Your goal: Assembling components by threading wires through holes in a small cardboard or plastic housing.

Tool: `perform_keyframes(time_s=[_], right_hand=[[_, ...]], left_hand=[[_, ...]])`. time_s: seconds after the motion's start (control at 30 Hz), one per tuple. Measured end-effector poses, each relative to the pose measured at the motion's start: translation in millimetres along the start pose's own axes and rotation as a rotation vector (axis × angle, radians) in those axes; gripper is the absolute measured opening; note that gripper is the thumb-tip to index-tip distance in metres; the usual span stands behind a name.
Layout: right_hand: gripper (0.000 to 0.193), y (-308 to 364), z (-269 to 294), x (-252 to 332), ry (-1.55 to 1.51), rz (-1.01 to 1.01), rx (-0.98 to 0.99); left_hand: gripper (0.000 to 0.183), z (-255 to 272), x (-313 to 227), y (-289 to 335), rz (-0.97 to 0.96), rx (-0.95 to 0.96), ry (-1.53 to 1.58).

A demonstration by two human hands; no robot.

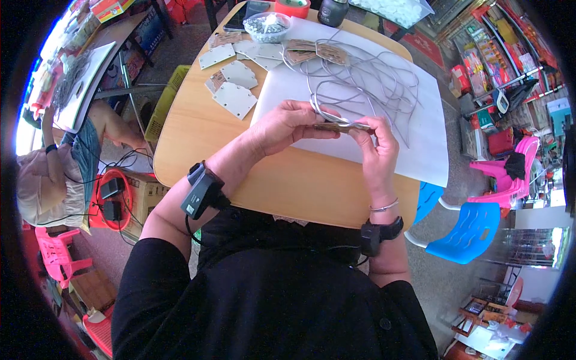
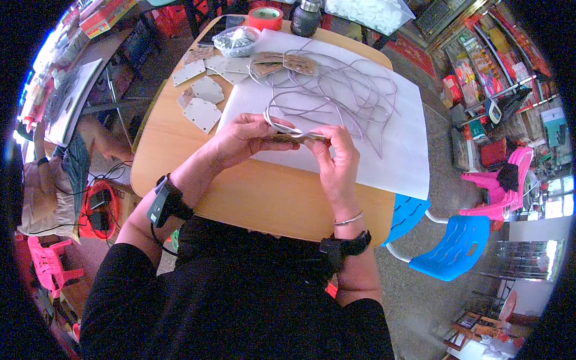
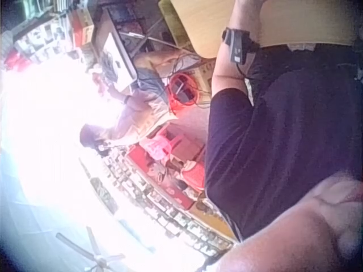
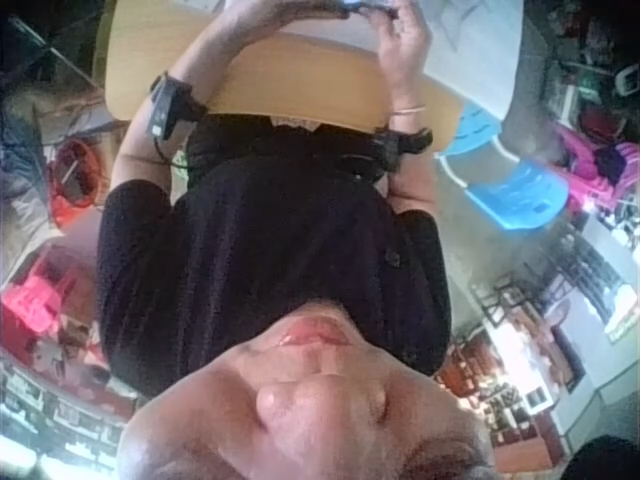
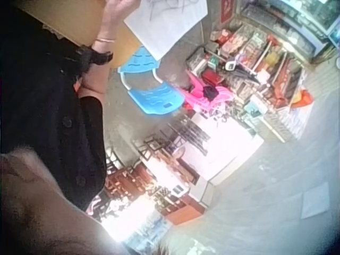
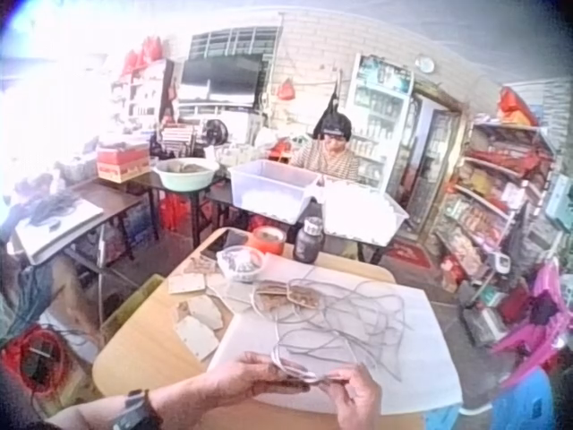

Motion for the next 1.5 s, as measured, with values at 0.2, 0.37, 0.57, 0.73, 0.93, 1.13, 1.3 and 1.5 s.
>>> perform_keyframes(time_s=[0.2, 0.37, 0.57, 0.73, 0.93, 1.13, 1.3, 1.5], right_hand=[[0.014, -1.5, 0.8, -6.6, -0.088, -0.016, 0.052], [0.026, -7.9, 4.0, 17.5, 0.088, 0.150, 0.035], [0.015, -2.0, -17.7, 41.7, 0.291, 0.253, 0.092], [0.010, -0.1, -8.7, 12.2, -0.266, -0.201, 0.027], [0.012, -5.4, -24.4, 26.6, 0.006, -0.086, 0.142], [0.007, 0.0, -5.1, 16.0, -0.423, -0.417, -0.039], [0.005, 6.5, 6.9, 49.1, -0.174, -0.095, 0.019], [0.010, 23.1, -1.8, 85.8, 0.273, 0.303, 0.181]], left_hand=[[0.027, 3.0, -1.1, 0.7, -0.009, 0.004, -0.107], [0.028, 6.1, 0.8, 0.1, -0.007, -0.077, -0.195], [0.024, 9.7, 7.1, 3.7, 0.005, -0.075, -0.407], [0.021, 3.7, 7.8, 2.7, 0.033, -0.073, -0.361], [0.018, -1.1, 8.7, 6.0, 0.047, -0.050, -0.468], [0.022, 3.5, 13.3, 2.7, 0.088, -0.060, -0.261], [0.020, 5.2, 14.3, -0.1, 0.063, -0.058, -0.121], [0.018, 5.9, 10.5, -0.2, 0.007, -0.066, -0.082]])
Point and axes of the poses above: each hand's wrist, its own y-axis away from the middle knuckle, its own z-axis out of the back of the hand, x = y × z, the point moved 7 cm from there along -y, towards the middle knuckle, and after that the axes turned 1 degree about -x, right-handed, at the moved point
